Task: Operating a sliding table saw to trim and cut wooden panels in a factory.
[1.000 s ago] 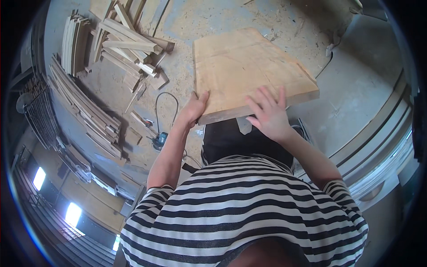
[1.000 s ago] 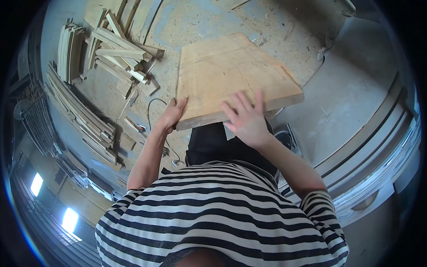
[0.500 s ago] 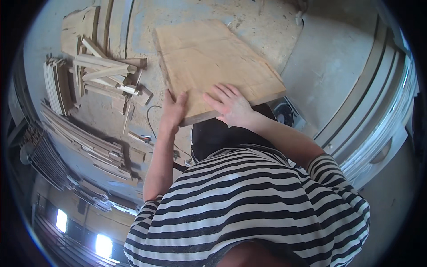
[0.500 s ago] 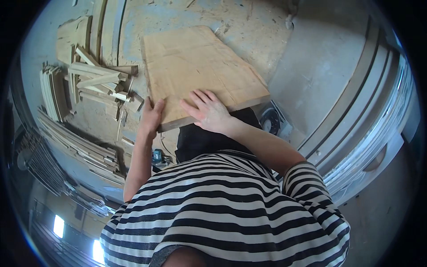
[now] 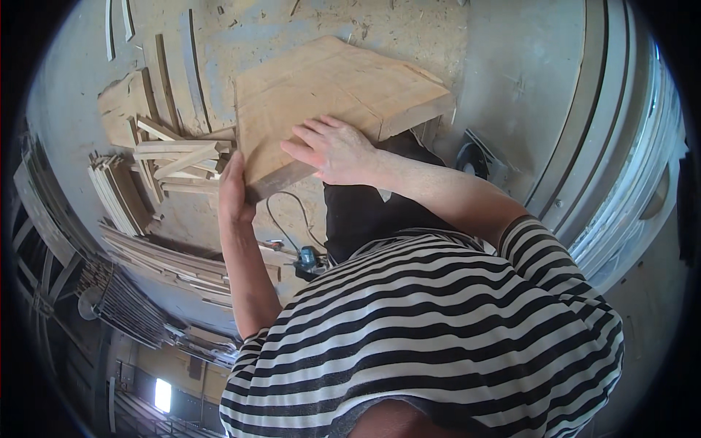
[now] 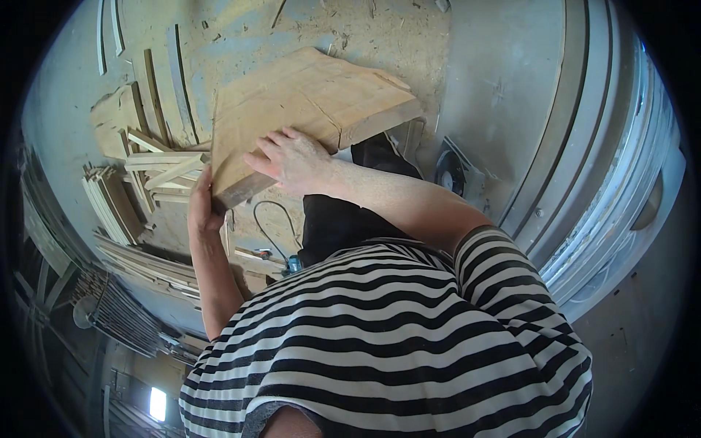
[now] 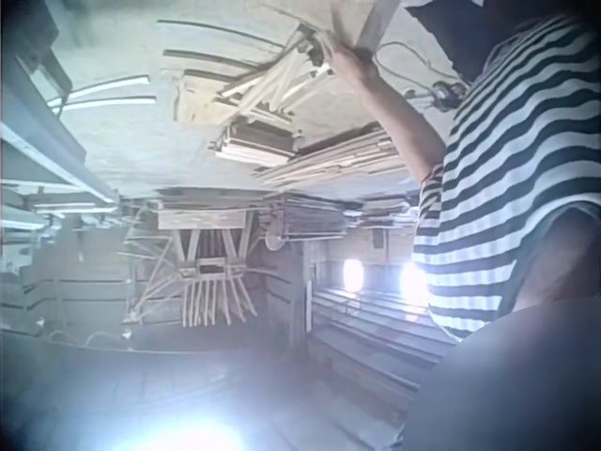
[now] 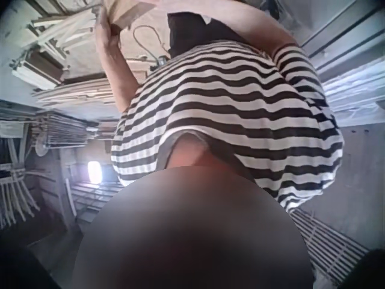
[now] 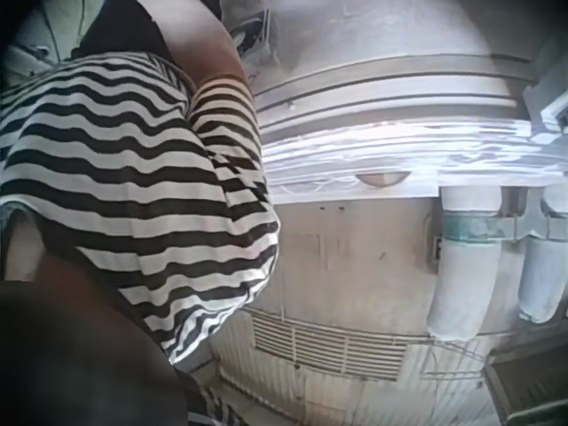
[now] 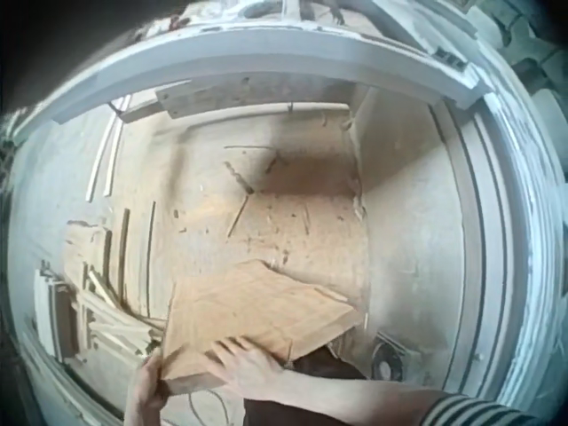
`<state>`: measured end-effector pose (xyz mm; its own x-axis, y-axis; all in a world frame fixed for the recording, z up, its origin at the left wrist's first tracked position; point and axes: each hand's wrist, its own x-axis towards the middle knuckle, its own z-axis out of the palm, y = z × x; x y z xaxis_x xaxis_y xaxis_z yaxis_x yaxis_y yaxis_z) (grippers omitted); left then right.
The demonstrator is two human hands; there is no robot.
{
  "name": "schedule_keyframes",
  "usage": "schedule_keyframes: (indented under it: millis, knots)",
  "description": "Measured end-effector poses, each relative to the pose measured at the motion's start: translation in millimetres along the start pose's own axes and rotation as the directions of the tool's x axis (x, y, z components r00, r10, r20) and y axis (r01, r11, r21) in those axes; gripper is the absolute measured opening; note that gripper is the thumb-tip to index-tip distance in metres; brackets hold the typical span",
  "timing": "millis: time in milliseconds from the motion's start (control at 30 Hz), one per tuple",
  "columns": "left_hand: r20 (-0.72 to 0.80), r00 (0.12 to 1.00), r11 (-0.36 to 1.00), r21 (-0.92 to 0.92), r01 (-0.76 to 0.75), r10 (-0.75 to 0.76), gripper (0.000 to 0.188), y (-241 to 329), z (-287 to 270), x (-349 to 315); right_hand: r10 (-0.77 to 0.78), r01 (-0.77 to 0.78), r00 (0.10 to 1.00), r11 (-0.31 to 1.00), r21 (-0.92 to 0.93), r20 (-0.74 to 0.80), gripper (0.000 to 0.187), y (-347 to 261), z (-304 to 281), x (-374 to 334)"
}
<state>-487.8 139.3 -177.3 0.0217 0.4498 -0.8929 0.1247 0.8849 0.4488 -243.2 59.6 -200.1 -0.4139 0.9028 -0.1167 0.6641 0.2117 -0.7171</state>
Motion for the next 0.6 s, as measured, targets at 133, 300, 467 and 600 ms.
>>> schedule_keyframes:
  millis: [133,300,467,600]
  knots:
    - [-0.143,0.928,0.933,-0.057,-0.356,0.345,0.053,36.3,28.1,-14.7,0.082,-0.073,0.979,0.996,0.054,-0.185,0.081,3.6,-11.9,26.3]
    - [-0.367,0.724,0.811,0.248,-0.529,0.584,0.054,63.0,109.7,-1.5,0.164,-0.120,0.904,0.984,0.134,-0.395,0.077,1.7,-21.4,52.4]
    - [-0.377,0.557,0.664,0.278,-0.694,0.740,0.053,81.4,126.8,14.1,0.085,-0.028,0.984,0.943,0.331,-0.159,0.049,43.9,-58.2,51.0]
    - [-0.058,0.706,0.673,0.368,-0.642,0.706,0.051,90.8,95.6,4.7,-0.078,0.086,0.871,0.996,-0.006,-0.485,0.083,68.8,-99.8,75.7]
